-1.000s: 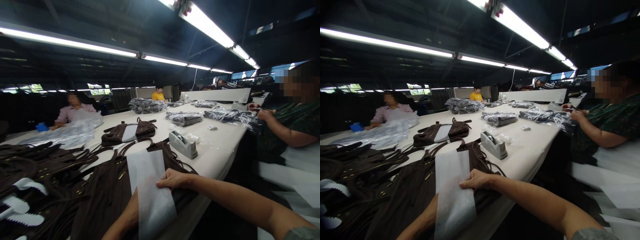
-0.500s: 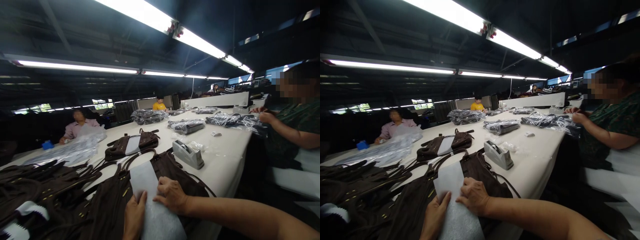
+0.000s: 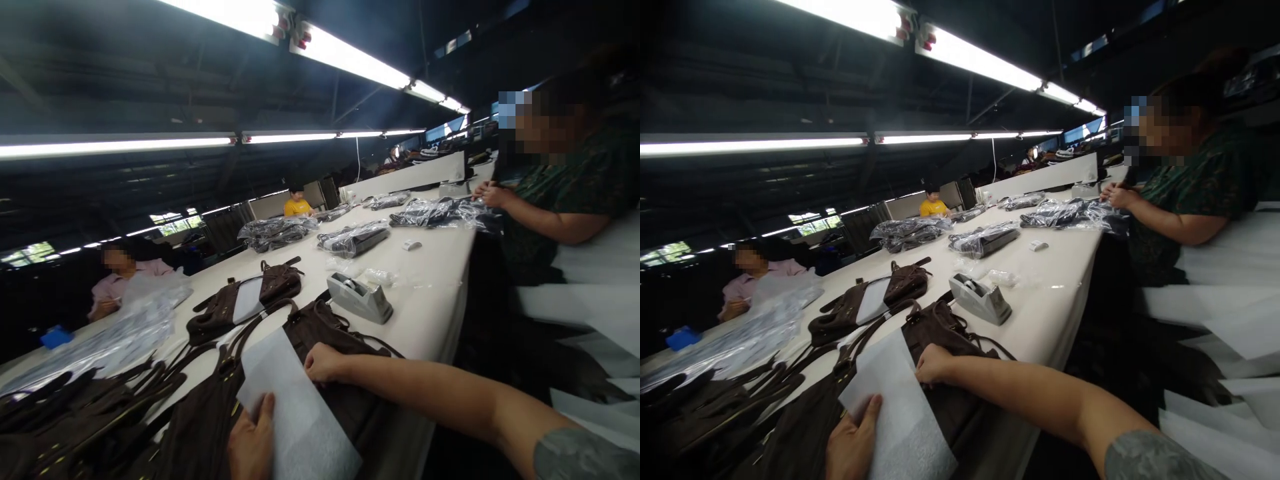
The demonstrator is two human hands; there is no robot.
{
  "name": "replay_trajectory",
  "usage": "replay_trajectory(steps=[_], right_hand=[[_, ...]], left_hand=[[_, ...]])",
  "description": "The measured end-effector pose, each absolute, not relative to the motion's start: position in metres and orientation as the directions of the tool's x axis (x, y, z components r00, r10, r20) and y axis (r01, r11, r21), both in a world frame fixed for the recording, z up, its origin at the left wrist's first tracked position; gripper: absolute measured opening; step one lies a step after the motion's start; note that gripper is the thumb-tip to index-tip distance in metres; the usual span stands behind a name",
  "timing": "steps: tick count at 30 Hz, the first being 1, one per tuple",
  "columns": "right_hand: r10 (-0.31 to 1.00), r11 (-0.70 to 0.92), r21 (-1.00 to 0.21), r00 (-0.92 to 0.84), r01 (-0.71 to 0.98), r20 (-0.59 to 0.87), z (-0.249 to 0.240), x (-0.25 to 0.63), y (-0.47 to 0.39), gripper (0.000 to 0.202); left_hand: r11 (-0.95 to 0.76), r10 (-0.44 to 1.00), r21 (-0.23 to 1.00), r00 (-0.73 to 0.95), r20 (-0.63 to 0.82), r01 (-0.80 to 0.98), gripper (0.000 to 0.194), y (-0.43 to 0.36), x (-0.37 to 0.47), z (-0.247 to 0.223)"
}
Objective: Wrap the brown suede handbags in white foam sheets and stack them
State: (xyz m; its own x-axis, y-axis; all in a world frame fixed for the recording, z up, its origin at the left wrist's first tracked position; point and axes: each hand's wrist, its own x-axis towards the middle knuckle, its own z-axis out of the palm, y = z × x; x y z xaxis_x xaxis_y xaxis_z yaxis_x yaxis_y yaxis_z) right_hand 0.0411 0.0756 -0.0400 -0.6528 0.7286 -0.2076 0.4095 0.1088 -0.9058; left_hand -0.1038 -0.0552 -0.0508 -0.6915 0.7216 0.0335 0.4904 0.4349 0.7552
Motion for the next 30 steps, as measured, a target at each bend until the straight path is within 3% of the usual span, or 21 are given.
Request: replay_trajectory(steps=[6, 10, 15, 18, 22, 28, 30], right_hand=[[0.670, 0.101, -0.900, -0.698, 0.423, -0.253, -0.035, 0.055, 0.058, 0.016], [0.723, 0.183, -0.889, -0.670, 0.420, -0.168, -0.037, 0.063, 0.050, 0.012], [0.820, 0.348, -0.824, -0.571, 0.446, 0.037, -0.044, 0.067, 0.044, 0.015], [0.817, 0.361, -0.807, -0.575, 0.468, 0.032, -0.047, 0.067, 0.044, 0.014], [0.802, 0.386, -0.794, -0.597, 0.470, 0.037, -0.049, 0.065, 0.044, 0.012], [0.869, 0.185, -0.905, -0.494, 0.383, -0.032, -0.049, 0.063, 0.043, 0.009], [0.866, 0.151, -0.939, -0.500, 0.308, -0.024, -0.050, 0.064, 0.044, 0.009]], left_hand=[[0.463, 0.744, 0.707, -0.668, 0.018, 0.535, 0.059, -0.047, -0.123, -0.033], [0.421, 0.819, 0.680, -0.574, 0.000, 0.600, 0.049, -0.028, -0.132, -0.026], [0.367, 0.860, 0.717, -0.510, -0.019, 0.592, 0.062, -0.017, -0.142, -0.042], [0.362, 0.864, 0.728, -0.503, -0.027, 0.582, 0.068, -0.017, -0.141, -0.047], [0.413, 0.846, 0.680, -0.532, -0.041, 0.605, 0.060, -0.016, -0.133, -0.044], [0.406, 0.831, 0.504, -0.538, 0.145, 0.762, 0.043, -0.020, -0.118, -0.038], [0.382, 0.862, 0.453, -0.488, 0.141, 0.806, 0.033, -0.020, -0.116, -0.032]])
